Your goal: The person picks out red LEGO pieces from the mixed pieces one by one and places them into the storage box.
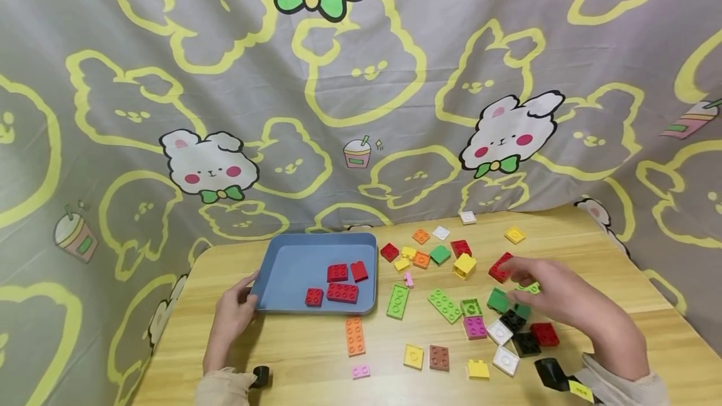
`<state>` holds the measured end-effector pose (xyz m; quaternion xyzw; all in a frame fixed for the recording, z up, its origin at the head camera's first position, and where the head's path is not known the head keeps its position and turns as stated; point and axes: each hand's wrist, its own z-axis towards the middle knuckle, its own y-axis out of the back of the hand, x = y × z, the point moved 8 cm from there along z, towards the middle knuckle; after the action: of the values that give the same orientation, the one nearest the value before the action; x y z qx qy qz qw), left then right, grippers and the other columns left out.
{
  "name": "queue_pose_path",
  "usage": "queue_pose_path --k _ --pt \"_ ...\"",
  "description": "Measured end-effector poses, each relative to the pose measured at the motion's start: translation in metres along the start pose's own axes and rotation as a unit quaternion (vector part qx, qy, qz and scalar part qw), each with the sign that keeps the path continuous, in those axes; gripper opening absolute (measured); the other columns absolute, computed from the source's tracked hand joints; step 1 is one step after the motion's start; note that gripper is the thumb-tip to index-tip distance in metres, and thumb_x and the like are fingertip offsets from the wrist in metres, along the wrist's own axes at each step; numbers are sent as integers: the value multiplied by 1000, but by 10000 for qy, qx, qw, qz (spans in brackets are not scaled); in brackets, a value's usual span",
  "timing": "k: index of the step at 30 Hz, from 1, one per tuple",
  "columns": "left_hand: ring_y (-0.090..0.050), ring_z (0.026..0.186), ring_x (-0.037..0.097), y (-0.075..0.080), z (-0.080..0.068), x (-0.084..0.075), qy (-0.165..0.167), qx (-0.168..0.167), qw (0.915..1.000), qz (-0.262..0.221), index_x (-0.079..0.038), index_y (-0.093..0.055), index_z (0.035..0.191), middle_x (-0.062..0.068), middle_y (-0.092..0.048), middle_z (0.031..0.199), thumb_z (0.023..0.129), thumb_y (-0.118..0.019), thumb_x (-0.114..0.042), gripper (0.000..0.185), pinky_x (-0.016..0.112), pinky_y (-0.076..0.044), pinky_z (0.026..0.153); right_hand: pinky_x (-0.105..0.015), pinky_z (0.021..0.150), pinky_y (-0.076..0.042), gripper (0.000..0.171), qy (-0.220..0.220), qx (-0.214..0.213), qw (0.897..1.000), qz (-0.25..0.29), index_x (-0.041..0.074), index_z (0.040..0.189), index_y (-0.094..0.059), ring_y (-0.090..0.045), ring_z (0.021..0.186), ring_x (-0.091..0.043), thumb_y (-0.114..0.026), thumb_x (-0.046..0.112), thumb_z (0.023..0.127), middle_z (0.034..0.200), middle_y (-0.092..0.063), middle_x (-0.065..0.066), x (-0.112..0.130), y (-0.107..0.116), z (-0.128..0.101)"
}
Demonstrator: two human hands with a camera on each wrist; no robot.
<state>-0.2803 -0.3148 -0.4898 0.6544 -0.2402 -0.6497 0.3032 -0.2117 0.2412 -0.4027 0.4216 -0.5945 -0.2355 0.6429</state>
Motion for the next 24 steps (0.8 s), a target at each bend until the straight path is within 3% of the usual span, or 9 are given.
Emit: queue_pose_path --k 3,9,15,19,24 --pt "-65 88 27 -1 0 0 17 91 9999 -61 -2 -52 149 33 -65 123 98 -50 3 52 26 -51 62 -54 82 -56 39 -95 82 9999 46 5 121 -69 -67 97 -33 -83 12 84 109 -70 -10 -15 3 -4" --pt "-65 92 31 0 7 -5 -168 83 9998 82 0 -52 149 34 -65 122 97 -50 2 52 26 -51 63 -55 82 -56 43 -45 -212 9997 93 1 124 -68 -68 98 -36 -82 10 85 111 -71 -15 -32 8 -10" --pt "-66 93 31 -1 8 -4 -136 55 9998 134 -1 -53 148 33 -66 120 96 -50 3 53 25 -52 64 -50 79 -57 40 -173 184 9996 -94 3 121 -69 -67 98 -32 -83 10 84 111 -71 -12 -54 -3 -16" --pt "-65 94 32 -3 6 -4 -109 79 9998 134 -1 -53 149 33 -66 122 96 -50 3 53 25 -51 65 -51 79 -55 40 -257 232 9990 -278 3 117 -70 -65 98 -33 -85 9 80 109 -70 -11 -71 -10 -24" --pt "-65 96 32 -1 1 -3 -76 118 9998 119 0 -51 149 34 -64 123 98 -50 2 52 26 -50 66 -52 80 -55 45 125 31 9994 -322 4 117 -71 -65 100 -36 -88 9 76 115 -70 -12 -75 -19 -30"
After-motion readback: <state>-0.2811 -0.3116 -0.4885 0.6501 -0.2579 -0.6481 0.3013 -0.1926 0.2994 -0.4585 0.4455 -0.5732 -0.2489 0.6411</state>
